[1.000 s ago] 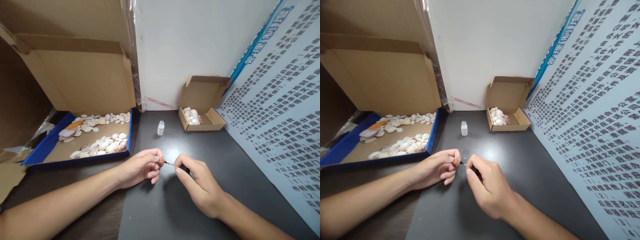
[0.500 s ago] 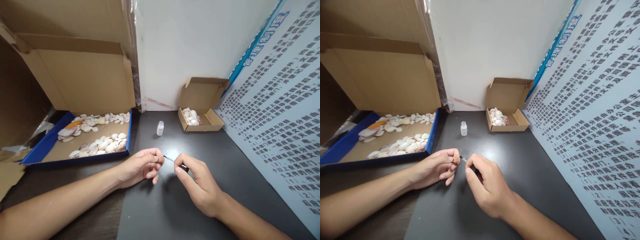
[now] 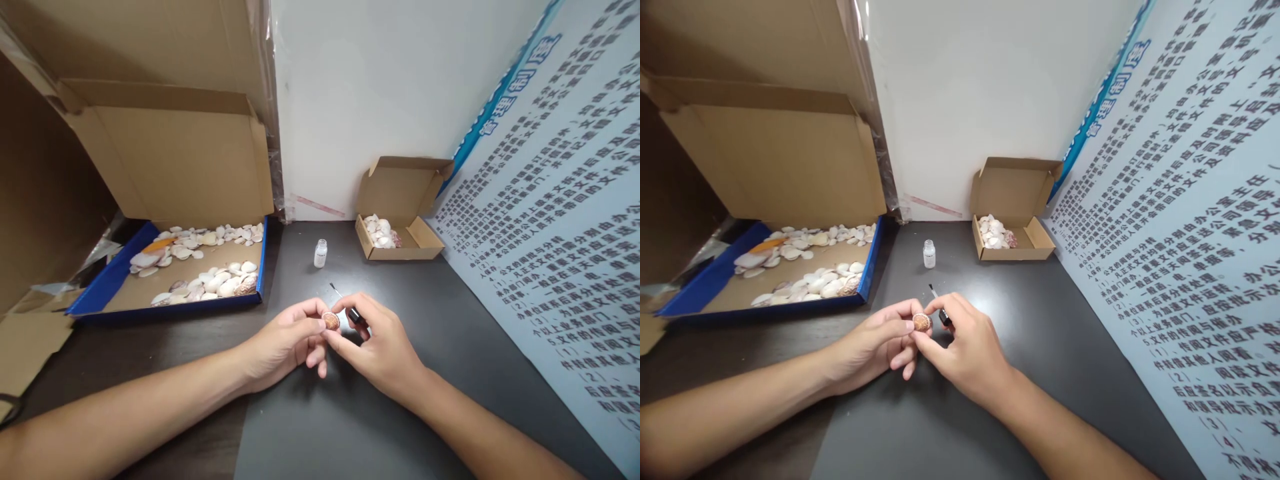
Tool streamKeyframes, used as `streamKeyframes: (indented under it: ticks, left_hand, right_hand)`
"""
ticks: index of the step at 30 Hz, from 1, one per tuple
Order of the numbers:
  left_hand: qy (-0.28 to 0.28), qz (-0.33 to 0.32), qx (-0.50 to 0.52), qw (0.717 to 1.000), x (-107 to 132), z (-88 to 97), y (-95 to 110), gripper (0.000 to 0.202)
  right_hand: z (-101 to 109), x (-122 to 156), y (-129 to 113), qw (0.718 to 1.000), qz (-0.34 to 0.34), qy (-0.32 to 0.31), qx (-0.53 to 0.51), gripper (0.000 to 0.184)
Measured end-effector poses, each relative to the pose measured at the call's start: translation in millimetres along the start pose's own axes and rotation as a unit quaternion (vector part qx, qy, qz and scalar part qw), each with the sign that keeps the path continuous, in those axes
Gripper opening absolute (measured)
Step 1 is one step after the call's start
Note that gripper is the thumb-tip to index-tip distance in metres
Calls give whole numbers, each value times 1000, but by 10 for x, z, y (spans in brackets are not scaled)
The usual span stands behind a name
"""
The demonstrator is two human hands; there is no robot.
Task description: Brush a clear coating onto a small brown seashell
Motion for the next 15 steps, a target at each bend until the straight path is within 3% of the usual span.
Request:
streamKeyframes:
  ticks: [4, 9, 11, 13, 15]
  left_hand:
    - [15, -13, -12, 1000, 26, -23, -20, 14]
    - [37, 10, -57, 998, 91, 107, -2, 13]
    - [79, -4, -120, 990, 193, 175, 119, 8]
    - [139, -52, -243, 959, 382, 175, 306, 4]
    - [80, -58, -330, 939, 587, -71, 297, 7]
  right_hand:
    - [7, -2, -15, 1000, -4, 6, -28, 9]
    - [5, 3, 25, 999, -25, 2, -47, 9]
    - [20, 5, 46, 998, -33, 6, -49, 11]
    - [13, 7, 72, 998, -42, -3, -52, 11]
    - [-15, 12, 95, 997, -47, -20, -58, 11]
Point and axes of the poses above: each hand's wrist, its own x-axis away from the middle knuckle, its own z-axis out of the back of the hand, y = z × x, the point moved 8 cm from there along -x, towards the middle knuckle, and after that the axes turned 7 degrees about -x, right-handed, at the moved point
